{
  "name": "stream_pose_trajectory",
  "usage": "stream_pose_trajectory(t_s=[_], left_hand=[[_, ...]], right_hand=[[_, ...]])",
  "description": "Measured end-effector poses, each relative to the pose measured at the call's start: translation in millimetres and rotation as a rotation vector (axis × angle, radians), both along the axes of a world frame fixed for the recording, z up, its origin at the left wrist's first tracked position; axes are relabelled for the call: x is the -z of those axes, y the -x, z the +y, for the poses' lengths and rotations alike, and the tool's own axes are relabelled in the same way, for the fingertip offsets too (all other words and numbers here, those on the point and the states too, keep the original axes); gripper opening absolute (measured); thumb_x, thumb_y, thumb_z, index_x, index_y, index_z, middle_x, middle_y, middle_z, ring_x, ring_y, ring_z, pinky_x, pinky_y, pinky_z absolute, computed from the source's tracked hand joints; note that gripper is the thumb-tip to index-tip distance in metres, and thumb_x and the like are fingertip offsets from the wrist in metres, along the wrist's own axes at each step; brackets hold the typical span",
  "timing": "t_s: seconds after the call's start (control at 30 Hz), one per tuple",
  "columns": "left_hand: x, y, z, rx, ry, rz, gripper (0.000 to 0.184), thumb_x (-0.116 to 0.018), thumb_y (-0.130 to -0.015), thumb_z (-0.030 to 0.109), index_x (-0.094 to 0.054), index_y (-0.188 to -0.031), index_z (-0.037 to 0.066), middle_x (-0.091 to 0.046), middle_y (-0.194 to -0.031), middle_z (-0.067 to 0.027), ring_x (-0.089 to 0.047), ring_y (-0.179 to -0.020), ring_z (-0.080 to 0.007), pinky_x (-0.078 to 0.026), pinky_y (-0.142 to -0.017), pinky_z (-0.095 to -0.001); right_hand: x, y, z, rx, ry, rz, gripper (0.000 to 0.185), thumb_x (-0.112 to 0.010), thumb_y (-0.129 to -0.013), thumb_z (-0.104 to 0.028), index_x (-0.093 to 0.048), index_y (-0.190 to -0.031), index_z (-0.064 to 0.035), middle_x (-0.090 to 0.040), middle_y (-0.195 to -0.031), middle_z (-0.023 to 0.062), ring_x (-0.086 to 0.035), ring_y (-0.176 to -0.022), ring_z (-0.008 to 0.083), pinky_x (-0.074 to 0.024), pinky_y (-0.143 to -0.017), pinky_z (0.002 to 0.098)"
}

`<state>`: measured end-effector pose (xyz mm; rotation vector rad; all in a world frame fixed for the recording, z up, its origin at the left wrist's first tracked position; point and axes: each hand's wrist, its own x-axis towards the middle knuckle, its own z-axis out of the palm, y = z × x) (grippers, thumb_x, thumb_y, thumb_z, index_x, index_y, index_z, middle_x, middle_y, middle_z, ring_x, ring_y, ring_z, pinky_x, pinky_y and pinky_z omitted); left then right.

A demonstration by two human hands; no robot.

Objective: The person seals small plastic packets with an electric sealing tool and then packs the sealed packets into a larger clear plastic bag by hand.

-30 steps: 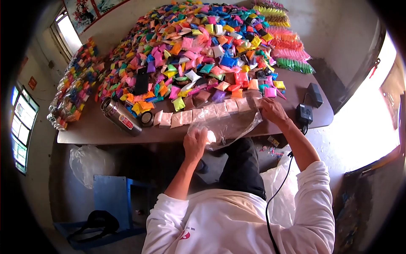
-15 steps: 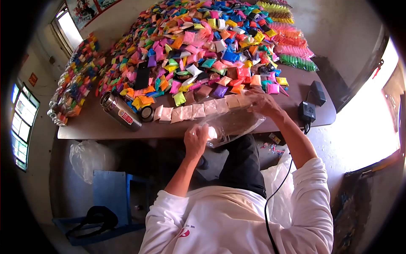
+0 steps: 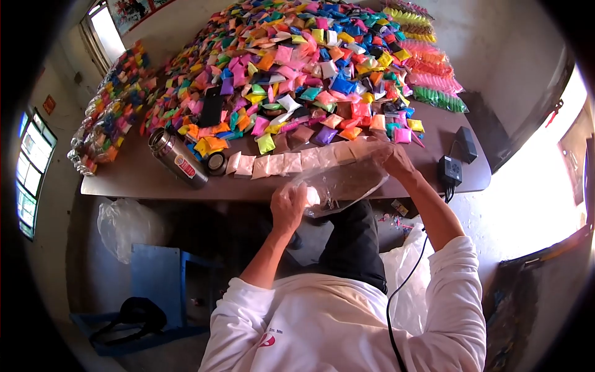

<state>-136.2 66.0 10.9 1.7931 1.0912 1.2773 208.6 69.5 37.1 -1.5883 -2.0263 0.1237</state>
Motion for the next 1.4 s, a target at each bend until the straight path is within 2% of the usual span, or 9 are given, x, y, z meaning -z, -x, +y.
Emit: stream_pose_trajectory(t_s=[0.27,0.43,0.53,0.6,0.67,0.73,0.87,1.17,1.4], left_hand=[[16.0,2.2,7.6,-0.067,-0.06,0.143,0.03,-0.064,-0.091,0.027,-0.062,-0.081,-0.001,-0.062,-0.077,-0.0197,-0.06,-0.072,-0.0395,-0.046,-0.066,-0.0455],[9.6,-1.8,5.9,-0.074,-0.172,0.084,0.041,-0.062,-0.095,0.036,-0.057,-0.077,-0.001,-0.054,-0.067,-0.0137,-0.053,-0.063,-0.0271,-0.044,-0.062,-0.0389],[-5.0,0.6,-2.2,-0.054,-0.045,0.104,0.03,-0.061,-0.092,0.027,-0.066,-0.088,-0.002,-0.064,-0.077,-0.0198,-0.062,-0.072,-0.0366,-0.047,-0.066,-0.0411],[-7.2,2.1,-2.8,-0.035,-0.027,0.103,0.03,-0.061,-0.092,0.027,-0.066,-0.09,-0.003,-0.064,-0.077,-0.0195,-0.063,-0.071,-0.0347,-0.048,-0.065,-0.0396],[-5.8,2.8,-2.4,-0.018,-0.008,0.102,0.03,-0.061,-0.092,0.027,-0.066,-0.092,-0.003,-0.065,-0.078,-0.0193,-0.063,-0.07,-0.0327,-0.048,-0.065,-0.0382],[-0.5,3.1,-0.8,0.001,-0.005,0.065,0.029,-0.062,-0.092,0.026,-0.067,-0.091,-0.003,-0.064,-0.077,-0.0185,-0.063,-0.067,-0.0293,-0.048,-0.063,-0.0376],[9.9,1.0,3.4,-0.066,-0.005,0.111,0.029,-0.063,-0.091,0.026,-0.066,-0.088,-0.003,-0.063,-0.076,-0.0184,-0.062,-0.066,-0.0297,-0.048,-0.063,-0.0384],[3.2,-2.3,1.0,-0.098,0.015,0.133,0.033,-0.063,-0.091,0.03,-0.062,-0.083,-0.002,-0.062,-0.074,-0.0193,-0.06,-0.067,-0.0384,-0.046,-0.063,-0.0431],[7.6,-1.1,2.6,-0.079,-0.109,0.06,0.039,-0.062,-0.094,0.037,-0.062,-0.086,-0.001,-0.057,-0.07,-0.0131,-0.056,-0.066,-0.0261,-0.047,-0.065,-0.038]], right_hand=[[8.5,16.8,18.7,-0.105,-0.127,-0.044,0.044,-0.069,-0.08,-0.015,-0.064,-0.124,-0.0099,-0.066,-0.121,0.0113,-0.061,-0.108,0.0352,-0.0503,-0.093,0.0409],[12.6,6.4,35.3,-0.197,-0.181,-0.196,0.042,-0.07,-0.079,-0.014,-0.066,-0.12,-0.0085,-0.066,-0.122,0.0088,-0.059,-0.109,0.0346,-0.049,-0.093,0.0416],[10.2,9.5,23.9,-0.144,-0.389,-0.045,0.032,-0.064,-0.081,-0.01,-0.067,-0.112,-0.007,-0.07,-0.106,0.0138,-0.066,-0.096,0.0353,-0.051,-0.088,0.0416],[7.2,0.2,4.5,0.271,-0.066,0.444,0.022,-0.061,-0.086,-0.012,-0.069,-0.107,-0.0079,-0.071,-0.095,0.0131,-0.068,-0.085,0.0331,-0.0532,-0.077,0.0401],[4.5,-35.0,6.1,0.635,-0.142,0.23,0.02,-0.061,-0.09,-0.017,-0.069,-0.104,-0.0055,-0.07,-0.085,0.0083,-0.066,-0.073,0.025,-0.0513,-0.066,0.0346],[-23.7,-44.7,-26.7,0.461,-0.273,0.787,0.023,-0.058,-0.09,-0.021,-0.069,-0.101,-0.0036,-0.059,-0.073,0.0009,-0.053,-0.063,0.0092,-0.0419,-0.054,0.0288],[-87.2,-12.7,-86.8,0.421,-0.216,0.942,0.024,-0.06,-0.089,-0.019,-0.068,-0.102,0.0005,-0.063,-0.079,0.0,-0.054,-0.066,0.0042,-0.0411,-0.057,0.0225],[-64.4,123.2,-74.3,0.23,0.252,0.475,0.03,-0.063,-0.084,-0.028,-0.067,-0.084,0.0024,-0.066,-0.073,0.0193,-0.066,-0.069,0.0293,-0.0505,-0.065,0.0427],[-25.0,167.0,-57.7,0.208,0.163,0.296,0.032,-0.065,-0.082,-0.035,-0.068,-0.088,-0.0037,-0.067,-0.082,0.0245,-0.065,-0.082,0.0443,-0.0515,-0.073,0.0519]])
